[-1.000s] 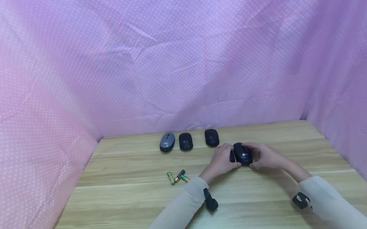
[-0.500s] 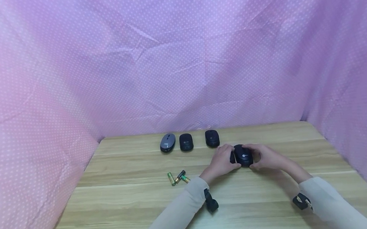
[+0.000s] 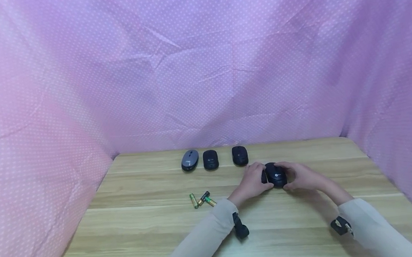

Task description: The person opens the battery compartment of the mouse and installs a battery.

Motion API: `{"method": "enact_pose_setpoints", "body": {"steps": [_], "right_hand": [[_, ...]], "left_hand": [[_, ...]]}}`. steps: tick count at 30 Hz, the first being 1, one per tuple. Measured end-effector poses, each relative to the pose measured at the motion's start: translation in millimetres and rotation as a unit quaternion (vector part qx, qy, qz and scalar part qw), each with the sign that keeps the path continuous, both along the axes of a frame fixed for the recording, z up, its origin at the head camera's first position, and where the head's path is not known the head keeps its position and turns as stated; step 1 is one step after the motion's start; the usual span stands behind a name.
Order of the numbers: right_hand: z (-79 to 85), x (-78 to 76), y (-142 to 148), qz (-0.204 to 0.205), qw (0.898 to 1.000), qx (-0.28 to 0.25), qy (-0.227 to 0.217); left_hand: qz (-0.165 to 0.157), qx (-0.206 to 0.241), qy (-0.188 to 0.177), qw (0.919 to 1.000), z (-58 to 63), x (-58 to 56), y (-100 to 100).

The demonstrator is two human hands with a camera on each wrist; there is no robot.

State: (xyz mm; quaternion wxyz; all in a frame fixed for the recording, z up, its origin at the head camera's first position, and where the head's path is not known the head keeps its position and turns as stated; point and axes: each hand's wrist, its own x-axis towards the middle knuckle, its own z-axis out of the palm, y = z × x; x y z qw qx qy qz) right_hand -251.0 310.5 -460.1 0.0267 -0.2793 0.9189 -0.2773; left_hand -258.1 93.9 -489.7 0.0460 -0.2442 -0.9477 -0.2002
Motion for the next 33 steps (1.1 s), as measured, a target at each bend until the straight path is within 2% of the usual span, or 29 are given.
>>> {"method": "enact_pose_setpoints", "body": {"steps": [9,16,20,24,30,33], "right_hand": [[2.3,-0.8,4.6,0.011,1.000,-0.010,-0.009],[-1.5,1.3,7.8,0.009,1.000,-0.009,0.024],[-0.5,1.3,7.8,0.014,1.000,-0.013,0.024],[5.6,0.3,5.5,0.021,1.000,-0.010,0.008],[22.7,-4.5,-0.1,0.012,0.998,-0.030,-0.057],[28.5,-11.4,-4.8,0.013,0.998,-0.039,-0.055]], "left_hand": [[0.006,-0.005,0.011,0.9999,0.8,2.0,5.6],[0.009,-0.025,0.014,0.9995,-0.5,1.7,4.7],[0.008,-0.023,0.009,0.9997,0.0,1.5,4.2],[-0.002,-0.004,-0.003,1.0000,2.6,0.9,0.1],[-0.024,0.046,-0.025,0.9983,10.3,-1.8,-12.5],[-0.029,0.053,-0.019,0.9980,17.0,-4.4,-23.5]]}}
